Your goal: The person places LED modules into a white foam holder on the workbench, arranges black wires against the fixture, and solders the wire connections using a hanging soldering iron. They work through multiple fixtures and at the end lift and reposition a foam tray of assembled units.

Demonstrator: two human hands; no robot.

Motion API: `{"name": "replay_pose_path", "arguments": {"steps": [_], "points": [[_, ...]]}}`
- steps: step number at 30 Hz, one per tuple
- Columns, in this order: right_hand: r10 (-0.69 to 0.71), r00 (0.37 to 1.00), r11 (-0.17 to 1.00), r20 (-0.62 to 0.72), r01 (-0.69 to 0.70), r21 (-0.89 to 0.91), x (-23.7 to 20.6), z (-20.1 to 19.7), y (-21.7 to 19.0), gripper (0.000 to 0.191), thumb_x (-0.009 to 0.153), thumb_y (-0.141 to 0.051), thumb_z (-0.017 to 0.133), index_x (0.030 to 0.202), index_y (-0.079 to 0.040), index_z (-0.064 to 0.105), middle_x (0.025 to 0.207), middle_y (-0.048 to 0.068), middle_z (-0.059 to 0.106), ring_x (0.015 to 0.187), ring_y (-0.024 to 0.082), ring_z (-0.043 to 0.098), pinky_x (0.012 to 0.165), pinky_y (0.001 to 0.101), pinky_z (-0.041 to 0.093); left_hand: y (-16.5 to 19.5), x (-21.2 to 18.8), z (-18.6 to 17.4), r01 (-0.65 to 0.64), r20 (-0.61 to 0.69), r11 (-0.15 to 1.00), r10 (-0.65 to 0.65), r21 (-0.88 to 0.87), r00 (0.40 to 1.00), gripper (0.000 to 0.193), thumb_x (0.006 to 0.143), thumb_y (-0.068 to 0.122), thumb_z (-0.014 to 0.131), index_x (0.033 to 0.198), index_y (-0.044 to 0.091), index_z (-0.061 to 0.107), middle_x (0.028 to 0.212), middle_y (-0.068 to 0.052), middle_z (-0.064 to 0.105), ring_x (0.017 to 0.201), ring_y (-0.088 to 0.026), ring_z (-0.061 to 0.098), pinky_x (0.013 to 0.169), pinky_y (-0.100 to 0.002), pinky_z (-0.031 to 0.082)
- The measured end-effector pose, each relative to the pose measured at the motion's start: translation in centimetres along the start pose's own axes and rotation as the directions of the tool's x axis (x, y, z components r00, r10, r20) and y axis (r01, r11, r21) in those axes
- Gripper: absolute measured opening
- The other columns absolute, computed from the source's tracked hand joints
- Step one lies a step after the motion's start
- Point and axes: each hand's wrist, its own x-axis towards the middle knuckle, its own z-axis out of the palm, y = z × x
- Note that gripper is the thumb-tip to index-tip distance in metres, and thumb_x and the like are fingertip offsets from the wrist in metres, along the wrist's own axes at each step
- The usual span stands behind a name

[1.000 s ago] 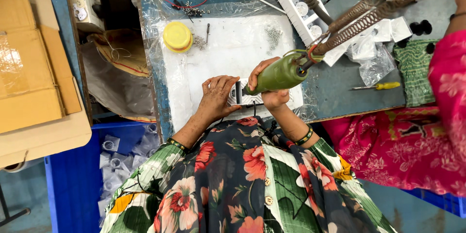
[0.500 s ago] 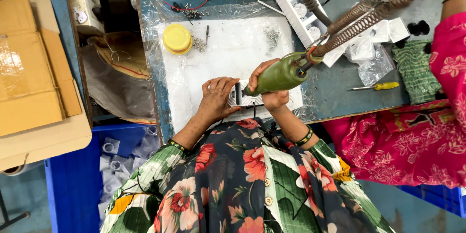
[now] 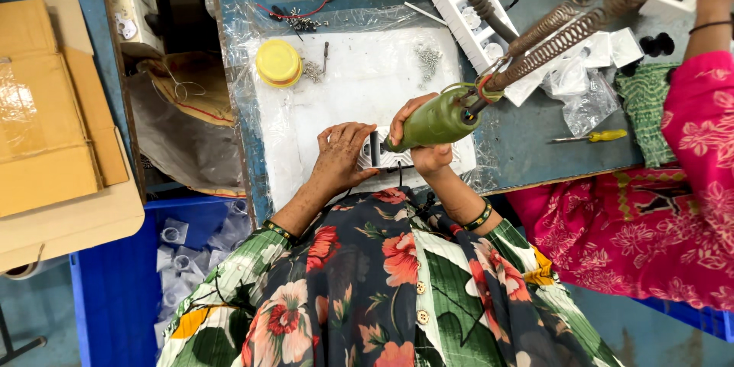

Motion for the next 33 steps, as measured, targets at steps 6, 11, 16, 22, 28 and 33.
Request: {"name": "replay_pose_path", "arguments": {"steps": [6, 11, 16, 22, 28, 33], "points": [[-0.011, 1.000, 1.000, 0.001, 0.011, 0.004, 0.2, 0.1, -0.1, 0.077, 0.087, -0.072, 0.066, 0.113, -0.002, 0.045, 0.086, 0.014, 0.055, 0.072, 0.020, 0.057, 0.065, 0.0346, 0.052, 0.0, 0.0, -0.1, -0.001, -0.005, 1.000, 0.001, -0.006, 1.000, 0.098, 0.062, 0.040, 0.092, 0.146, 0.017, 0.047, 0.136, -0.005, 0.053, 0.133, -0.027, 0.045, 0.108, -0.054, 0.027], [0.002, 1.000, 1.000, -0.010, -0.002, 0.019, 0.3, 0.1, -0.2, 0.076, 0.087, -0.070, 0.069, 0.112, -0.001, 0.046, 0.087, 0.015, 0.055, 0.072, 0.020, 0.058, 0.065, 0.0352, 0.052, -0.1, 0.1, -0.1, -0.018, -0.022, 1.000, 0.018, -0.006, 1.000, 0.099, 0.062, 0.040, 0.092, 0.146, 0.017, 0.046, 0.136, -0.005, 0.053, 0.133, -0.027, 0.045, 0.108, -0.055, 0.026], [0.004, 1.000, 1.000, -0.004, -0.004, 0.028, -0.1, -0.1, -0.1, 0.077, 0.086, -0.070, 0.069, 0.112, -0.002, 0.047, 0.086, 0.014, 0.056, 0.072, 0.020, 0.059, 0.066, 0.0346, 0.052, 0.0, 0.0, 0.1, -0.006, -0.009, 1.000, 0.006, -0.001, 1.000, 0.098, 0.062, 0.040, 0.092, 0.146, 0.017, 0.046, 0.136, -0.004, 0.053, 0.133, -0.026, 0.045, 0.109, -0.055, 0.026], [0.007, 1.000, 1.000, -0.013, -0.007, 0.023, -0.6, -0.3, 0.3, 0.077, 0.086, -0.071, 0.070, 0.112, -0.002, 0.048, 0.086, 0.014, 0.056, 0.072, 0.021, 0.059, 0.065, 0.0349, 0.052, -0.1, -0.2, 0.5, -0.014, -0.013, 1.000, 0.014, 0.000, 1.000, 0.098, 0.062, 0.040, 0.092, 0.147, 0.017, 0.046, 0.136, -0.004, 0.053, 0.134, -0.026, 0.045, 0.108, -0.055, 0.026], [0.008, 1.000, 1.000, -0.013, -0.007, 0.013, -0.7, -0.3, 0.5, 0.076, 0.086, -0.071, 0.069, 0.112, -0.003, 0.047, 0.087, 0.014, 0.056, 0.073, 0.021, 0.058, 0.066, 0.0350, 0.052, -0.4, -0.3, 0.7, -0.019, -0.016, 1.000, 0.019, -0.008, 1.000, 0.098, 0.063, 0.040, 0.091, 0.147, 0.017, 0.046, 0.137, -0.004, 0.053, 0.134, -0.026, 0.045, 0.109, -0.055, 0.026], [0.008, 1.000, 1.000, -0.007, -0.008, 0.004, -0.7, -0.2, 0.4, 0.077, 0.086, -0.071, 0.069, 0.112, -0.002, 0.047, 0.087, 0.013, 0.055, 0.073, 0.021, 0.058, 0.067, 0.0353, 0.052, -0.4, -0.3, 0.8, -0.025, -0.020, 1.000, 0.024, -0.015, 0.999, 0.098, 0.063, 0.040, 0.091, 0.147, 0.017, 0.046, 0.137, -0.004, 0.053, 0.135, -0.026, 0.045, 0.110, -0.055, 0.026]]}}
